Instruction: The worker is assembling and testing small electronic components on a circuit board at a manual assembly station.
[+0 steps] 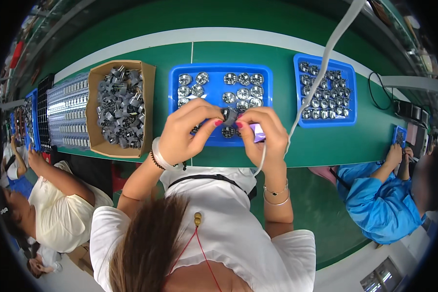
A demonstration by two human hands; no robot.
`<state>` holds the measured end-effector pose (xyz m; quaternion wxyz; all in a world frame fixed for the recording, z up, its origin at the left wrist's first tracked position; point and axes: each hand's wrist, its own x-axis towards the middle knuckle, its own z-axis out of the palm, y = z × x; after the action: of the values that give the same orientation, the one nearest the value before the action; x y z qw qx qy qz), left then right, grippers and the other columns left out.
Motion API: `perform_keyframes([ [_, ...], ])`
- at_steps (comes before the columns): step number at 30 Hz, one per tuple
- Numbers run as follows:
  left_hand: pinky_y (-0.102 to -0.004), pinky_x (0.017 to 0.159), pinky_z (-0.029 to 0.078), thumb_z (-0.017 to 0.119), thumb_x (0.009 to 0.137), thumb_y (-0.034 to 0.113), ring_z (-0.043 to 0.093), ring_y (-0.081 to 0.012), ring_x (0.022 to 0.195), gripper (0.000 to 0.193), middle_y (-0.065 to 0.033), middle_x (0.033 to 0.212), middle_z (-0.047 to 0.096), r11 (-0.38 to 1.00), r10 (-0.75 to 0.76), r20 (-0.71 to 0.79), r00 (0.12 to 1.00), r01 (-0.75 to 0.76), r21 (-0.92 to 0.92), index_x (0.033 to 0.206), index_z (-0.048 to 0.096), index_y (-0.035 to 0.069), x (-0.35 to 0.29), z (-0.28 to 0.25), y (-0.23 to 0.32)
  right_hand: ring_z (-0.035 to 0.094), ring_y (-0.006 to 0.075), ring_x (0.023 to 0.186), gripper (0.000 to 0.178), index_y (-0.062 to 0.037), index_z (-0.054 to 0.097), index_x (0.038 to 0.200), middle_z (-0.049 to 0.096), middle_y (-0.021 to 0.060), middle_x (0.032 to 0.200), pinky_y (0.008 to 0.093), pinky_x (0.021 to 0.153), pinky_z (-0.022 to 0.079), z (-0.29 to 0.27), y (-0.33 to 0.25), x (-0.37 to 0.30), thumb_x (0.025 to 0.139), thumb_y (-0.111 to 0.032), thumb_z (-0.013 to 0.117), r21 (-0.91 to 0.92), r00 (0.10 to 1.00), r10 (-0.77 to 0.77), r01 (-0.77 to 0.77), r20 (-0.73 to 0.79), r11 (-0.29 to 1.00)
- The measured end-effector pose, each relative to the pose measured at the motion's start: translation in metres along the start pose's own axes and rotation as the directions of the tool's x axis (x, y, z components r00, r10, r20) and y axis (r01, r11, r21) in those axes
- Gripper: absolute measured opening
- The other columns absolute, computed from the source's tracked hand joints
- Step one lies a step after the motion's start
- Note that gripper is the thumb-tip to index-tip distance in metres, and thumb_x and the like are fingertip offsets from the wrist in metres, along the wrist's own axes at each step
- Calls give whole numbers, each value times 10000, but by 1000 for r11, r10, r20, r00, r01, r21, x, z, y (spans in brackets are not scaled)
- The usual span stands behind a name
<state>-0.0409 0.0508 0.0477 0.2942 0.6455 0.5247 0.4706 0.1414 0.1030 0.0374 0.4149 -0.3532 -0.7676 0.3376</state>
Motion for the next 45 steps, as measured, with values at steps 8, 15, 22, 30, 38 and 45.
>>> perform_keyframes([
  [8, -332, 747, 479, 642, 804, 15, 575, -270, 838, 83, -116, 945, 546, 999, -31, -43, 999, 32, 23, 873, 598, 2, -2, -4, -20, 567, 108, 627, 131, 20, 603, 1006, 574, 78, 906, 214, 544, 461, -41, 46, -26, 894, -48, 602, -164, 931, 312, -344, -191, 925],
  [15, -312, 764, 511, 697, 780, 25, 621, -239, 887, 115, -95, 1014, 587, 998, 22, 128, 992, -14, -58, 872, 627, 25, 2, 24, -6, 525, 176, 739, 515, 11, 506, 1185, 496, 74, 888, 323, 686, 473, -9, 21, -16, 982, -456, 426, 519, 900, 332, -147, -284, 842],
  [22, -325, 725, 556, 738, 763, 65, 645, -241, 890, 192, -100, 1045, 592, 997, 81, 135, 988, -78, -23, 929, 648, 30, 2, 35, -4, 523, 194, 750, 596, -37, 491, 1104, 444, 68, 880, 331, 689, 463, 12, 11, -11, 961, -589, 320, 556, 909, 296, -89, -294, 827],
  [30, -339, 724, 540, 705, 777, 60, 642, -260, 871, 145, -91, 1036, 596, 1000, 12, 140, 990, -10, -13, 905, 638, 43, 2, 26, -5, 546, 222, 915, 519, -25, 472, 1174, 485, 88, 941, 367, 805, 476, 18, 13, -5, 940, -488, 496, 526, 950, 181, -21, -254, 850],
  [38, -365, 857, 471, 694, 764, 42, 616, -281, 942, 93, -92, 1045, 676, 961, 17, -49, 999, -2, 276, 848, 655, 35, 20, -4, -24, 556, 201, 987, 436, -9, 559, 1104, 509, 99, 1087, 300, 862, 467, -11, 19, -12, 750, -117, 789, 193, 950, 257, -222, -177, 956],
  [45, -393, 913, 338, 694, 721, 70, 522, -245, 1049, 164, 20, 1015, 675, 854, -26, -127, 992, 88, 512, 862, 634, 131, 24, 9, -51, 554, 183, 972, 446, -10, 556, 1099, 511, 97, 1080, 292, 870, 463, -18, 22, -11, 736, -99, 799, 252, 951, 253, -205, -176, 946],
])
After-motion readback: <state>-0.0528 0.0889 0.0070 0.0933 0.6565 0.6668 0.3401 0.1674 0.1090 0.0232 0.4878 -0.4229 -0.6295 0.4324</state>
